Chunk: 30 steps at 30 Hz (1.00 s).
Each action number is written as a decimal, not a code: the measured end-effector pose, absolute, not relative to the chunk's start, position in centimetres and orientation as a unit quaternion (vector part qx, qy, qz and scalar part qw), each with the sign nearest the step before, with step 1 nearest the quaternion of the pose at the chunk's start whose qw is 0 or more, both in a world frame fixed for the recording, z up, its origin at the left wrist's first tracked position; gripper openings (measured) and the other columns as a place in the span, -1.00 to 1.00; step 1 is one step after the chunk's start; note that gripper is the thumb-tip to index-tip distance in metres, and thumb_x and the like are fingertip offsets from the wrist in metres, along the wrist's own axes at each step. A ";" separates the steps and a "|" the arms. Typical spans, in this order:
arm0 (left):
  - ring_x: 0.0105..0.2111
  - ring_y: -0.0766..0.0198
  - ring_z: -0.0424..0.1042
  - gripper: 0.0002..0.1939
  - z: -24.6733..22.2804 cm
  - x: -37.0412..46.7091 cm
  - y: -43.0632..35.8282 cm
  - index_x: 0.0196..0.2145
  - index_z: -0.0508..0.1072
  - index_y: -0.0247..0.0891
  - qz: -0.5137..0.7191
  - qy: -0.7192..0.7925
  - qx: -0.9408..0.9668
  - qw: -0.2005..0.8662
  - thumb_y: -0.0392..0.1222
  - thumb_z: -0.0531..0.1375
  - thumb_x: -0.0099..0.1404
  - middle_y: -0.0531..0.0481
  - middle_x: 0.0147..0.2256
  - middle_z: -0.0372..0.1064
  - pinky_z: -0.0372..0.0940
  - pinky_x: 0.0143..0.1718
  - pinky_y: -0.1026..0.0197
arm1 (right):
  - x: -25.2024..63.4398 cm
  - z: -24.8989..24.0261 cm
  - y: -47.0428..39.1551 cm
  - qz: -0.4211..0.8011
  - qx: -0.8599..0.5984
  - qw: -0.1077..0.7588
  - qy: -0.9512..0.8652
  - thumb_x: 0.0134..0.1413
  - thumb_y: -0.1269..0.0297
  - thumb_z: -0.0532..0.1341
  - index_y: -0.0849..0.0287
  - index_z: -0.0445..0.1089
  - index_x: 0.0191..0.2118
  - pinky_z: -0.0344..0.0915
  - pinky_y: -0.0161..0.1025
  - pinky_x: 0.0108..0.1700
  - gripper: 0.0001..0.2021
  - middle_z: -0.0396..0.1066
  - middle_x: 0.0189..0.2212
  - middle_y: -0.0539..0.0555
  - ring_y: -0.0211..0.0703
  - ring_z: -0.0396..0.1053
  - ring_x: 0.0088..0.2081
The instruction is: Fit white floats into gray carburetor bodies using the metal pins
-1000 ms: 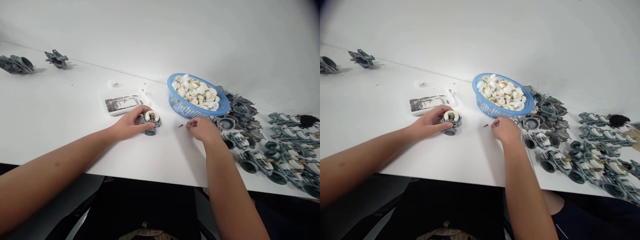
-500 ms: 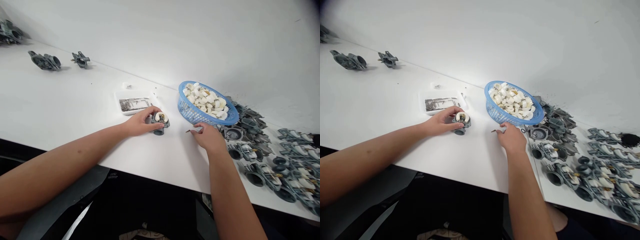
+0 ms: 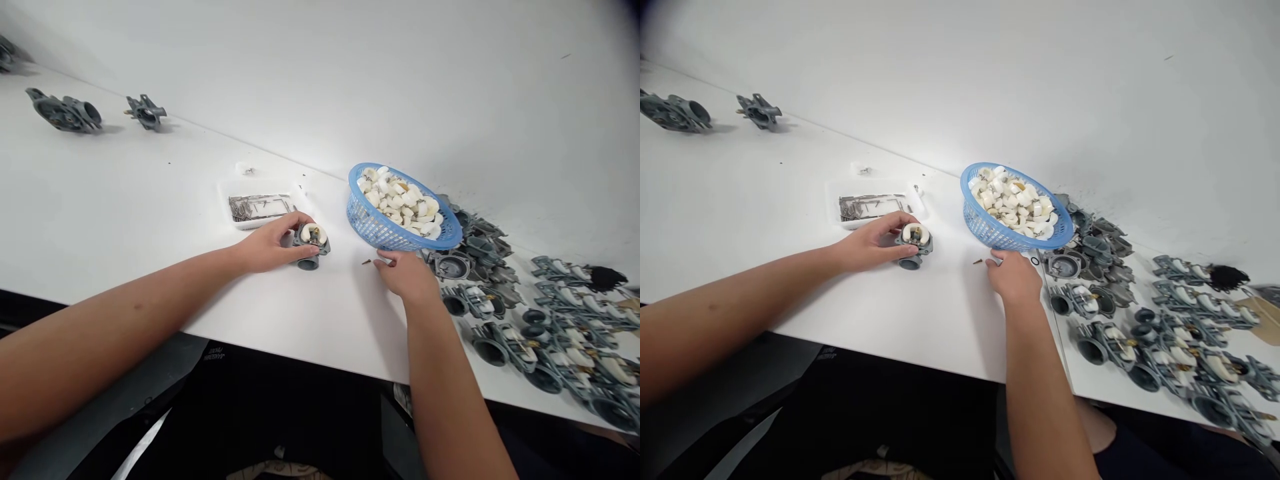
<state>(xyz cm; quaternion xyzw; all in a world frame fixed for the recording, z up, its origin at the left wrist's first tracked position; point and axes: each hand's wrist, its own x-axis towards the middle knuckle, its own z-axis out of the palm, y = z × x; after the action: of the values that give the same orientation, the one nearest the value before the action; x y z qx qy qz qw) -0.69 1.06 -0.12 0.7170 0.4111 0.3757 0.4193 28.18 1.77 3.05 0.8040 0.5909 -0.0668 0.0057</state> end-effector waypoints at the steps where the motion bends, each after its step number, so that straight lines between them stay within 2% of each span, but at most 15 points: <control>1: -0.05 0.08 0.39 -0.56 -0.1 -0.7 1.1 0.00 0.37 -0.10 0.373 0.412 0.716 0.422 0.11 0.28 0.26 -0.09 -0.04 0.42 0.27 0.07 -0.14 | 28.4 3.1 1.6 -0.065 0.804 0.003 0.591 0.17 0.02 0.18 -0.18 0.43 0.15 0.33 0.00 0.02 -0.57 0.50 0.04 0.04 0.12 0.43 0.06; 8: -0.10 0.08 0.41 -0.53 -0.4 -0.8 1.2 0.01 0.38 -0.10 0.376 0.408 0.715 0.425 0.14 0.29 0.23 -0.10 -0.08 0.44 0.33 0.03 -0.16 | 29.2 3.1 0.8 -0.071 0.807 0.000 0.586 0.22 -0.15 0.05 -0.07 0.40 0.21 0.30 0.07 0.04 -0.45 0.48 0.06 0.15 0.22 0.40 0.10; 14: -0.12 0.09 0.43 -0.51 -0.3 -0.8 1.1 0.03 0.38 -0.11 0.372 0.400 0.714 0.438 0.14 0.29 0.23 -0.11 -0.07 0.44 0.39 -0.04 -0.09 | 28.5 2.9 0.7 -0.077 0.801 0.010 0.594 0.23 -0.19 0.02 -0.06 0.34 0.25 0.32 0.06 0.02 -0.41 0.47 0.07 0.15 0.22 0.39 0.11; 19: -0.15 0.12 0.44 -0.48 -0.2 -0.9 1.1 0.05 0.36 -0.13 0.359 0.409 0.718 0.435 0.17 0.27 0.25 -0.09 -0.10 0.45 0.37 -0.01 -0.12 | 28.3 2.7 0.6 -0.077 0.790 -0.010 0.608 0.24 -0.12 0.05 -0.10 0.35 0.24 0.32 0.00 -0.01 -0.47 0.49 0.00 0.14 0.15 0.41 0.06; 25: -0.17 0.13 0.45 -0.50 -0.2 -0.8 1.1 0.05 0.36 -0.10 0.358 0.416 0.721 0.423 0.16 0.28 0.25 -0.07 -0.10 0.46 0.37 -0.03 -0.09 | 28.3 1.9 0.8 -0.096 0.750 -0.051 0.652 0.24 0.02 0.11 -0.11 0.44 0.16 0.29 -0.17 -0.19 -0.58 0.52 -0.19 0.08 0.00 0.44 -0.13; 30: -0.12 0.11 0.44 -0.49 -0.6 -0.9 1.2 0.08 0.35 -0.09 0.361 0.415 0.721 0.421 0.13 0.29 0.25 -0.09 -0.06 0.43 0.36 0.00 -0.09 | 27.9 1.8 0.7 -0.140 0.689 -0.084 0.706 0.23 0.09 0.13 -0.12 0.48 0.10 0.24 -0.23 -0.26 -0.63 0.51 -0.30 0.02 -0.11 0.41 -0.28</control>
<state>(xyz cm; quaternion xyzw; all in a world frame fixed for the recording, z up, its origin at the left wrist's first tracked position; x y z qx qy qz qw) -0.93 1.22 -0.57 0.7214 0.4149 0.3608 0.4210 27.91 0.66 1.77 0.6887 0.7065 -0.1396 -0.0841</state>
